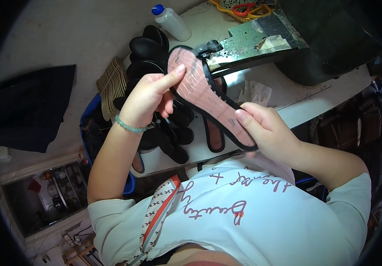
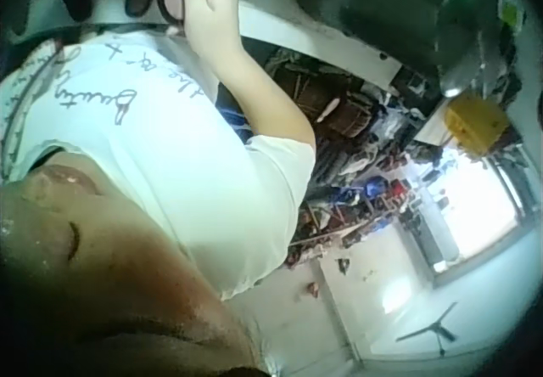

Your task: The person attaches the edge binding to a shoe insole by hand, trims the excess with scissors, applies liquid from a bottle onto the insole, and presses the edges around the sole.

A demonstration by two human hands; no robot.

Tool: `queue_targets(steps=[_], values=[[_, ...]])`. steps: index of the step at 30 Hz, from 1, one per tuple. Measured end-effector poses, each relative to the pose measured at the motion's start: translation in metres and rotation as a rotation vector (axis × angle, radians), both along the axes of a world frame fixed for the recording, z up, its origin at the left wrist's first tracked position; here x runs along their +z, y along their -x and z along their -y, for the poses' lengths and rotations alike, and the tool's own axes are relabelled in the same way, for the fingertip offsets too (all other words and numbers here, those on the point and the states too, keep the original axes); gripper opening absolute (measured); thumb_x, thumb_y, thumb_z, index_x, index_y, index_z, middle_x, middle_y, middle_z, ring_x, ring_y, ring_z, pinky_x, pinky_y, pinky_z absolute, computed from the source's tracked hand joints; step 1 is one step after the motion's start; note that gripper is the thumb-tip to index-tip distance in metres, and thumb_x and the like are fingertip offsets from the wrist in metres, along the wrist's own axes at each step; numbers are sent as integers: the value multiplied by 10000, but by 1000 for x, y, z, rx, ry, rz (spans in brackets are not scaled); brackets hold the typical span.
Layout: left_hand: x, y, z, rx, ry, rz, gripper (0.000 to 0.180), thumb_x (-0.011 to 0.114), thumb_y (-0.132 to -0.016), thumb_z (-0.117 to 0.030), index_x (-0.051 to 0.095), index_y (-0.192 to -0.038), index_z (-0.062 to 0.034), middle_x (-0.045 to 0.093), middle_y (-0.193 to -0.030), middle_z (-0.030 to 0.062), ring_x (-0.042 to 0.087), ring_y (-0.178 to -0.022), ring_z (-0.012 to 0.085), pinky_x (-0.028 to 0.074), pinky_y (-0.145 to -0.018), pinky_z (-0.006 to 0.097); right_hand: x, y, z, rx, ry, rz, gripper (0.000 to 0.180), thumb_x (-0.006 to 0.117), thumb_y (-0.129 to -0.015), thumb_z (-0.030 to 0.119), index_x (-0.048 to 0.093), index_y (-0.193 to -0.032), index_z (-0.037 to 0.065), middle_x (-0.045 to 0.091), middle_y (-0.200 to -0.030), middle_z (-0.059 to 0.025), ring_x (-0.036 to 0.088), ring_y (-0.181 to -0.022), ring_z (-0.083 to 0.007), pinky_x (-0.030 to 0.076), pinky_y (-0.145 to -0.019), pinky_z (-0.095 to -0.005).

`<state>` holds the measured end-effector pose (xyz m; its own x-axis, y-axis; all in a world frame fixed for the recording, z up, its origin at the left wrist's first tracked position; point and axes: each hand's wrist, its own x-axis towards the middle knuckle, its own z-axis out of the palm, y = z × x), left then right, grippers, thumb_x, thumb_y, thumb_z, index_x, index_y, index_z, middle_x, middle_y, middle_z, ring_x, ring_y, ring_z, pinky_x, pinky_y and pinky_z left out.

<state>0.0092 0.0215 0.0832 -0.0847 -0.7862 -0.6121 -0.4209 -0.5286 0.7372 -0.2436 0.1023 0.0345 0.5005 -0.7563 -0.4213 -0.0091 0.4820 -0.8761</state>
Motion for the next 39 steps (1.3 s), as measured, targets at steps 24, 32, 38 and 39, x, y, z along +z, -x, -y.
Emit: queue_targets(steps=[24, 32, 38, 39], values=[[-8, -19, -44, 307, 566, -750, 379, 454, -1027, -203, 449, -1323, 34, 574, -1249, 120, 569, -1131, 170, 447, -986, 314, 14, -65, 2, 313, 610, -129, 298, 591, -963, 266, 588, -846, -8, 571, -716, -93, 509, -551, -158, 437, -565, -328], [-16, -17, -138, 158, 961, -459, 498, 495, -1008, -367, 458, -1305, 31, 618, -1028, 73, 597, -921, 104, 473, -854, 232, 30, -80, 4, -81, 443, 353, 181, 571, -974, 100, 599, -1103, -24, 627, -887, -50, 586, -553, -77, 453, -473, -201], [-14, -30, -158, 152, 1113, -26, 189, 542, -975, -138, 597, -964, 42, 560, -597, 48, 510, -489, 114, 372, -462, 263, 23, -89, -13, -83, 484, 339, 138, 593, -957, 72, 604, -1056, -24, 619, -830, -27, 570, -561, -50, 440, -500, -182], [-11, -31, -159, 115, 1155, 94, 172, 556, -963, -123, 599, -968, 43, 553, -598, 64, 514, -479, 138, 374, -461, 263, 21, -91, -15, -90, 487, 338, 137, 595, -957, 74, 604, -1054, -23, 619, -826, -25, 564, -561, -44, 435, -503, -177]])
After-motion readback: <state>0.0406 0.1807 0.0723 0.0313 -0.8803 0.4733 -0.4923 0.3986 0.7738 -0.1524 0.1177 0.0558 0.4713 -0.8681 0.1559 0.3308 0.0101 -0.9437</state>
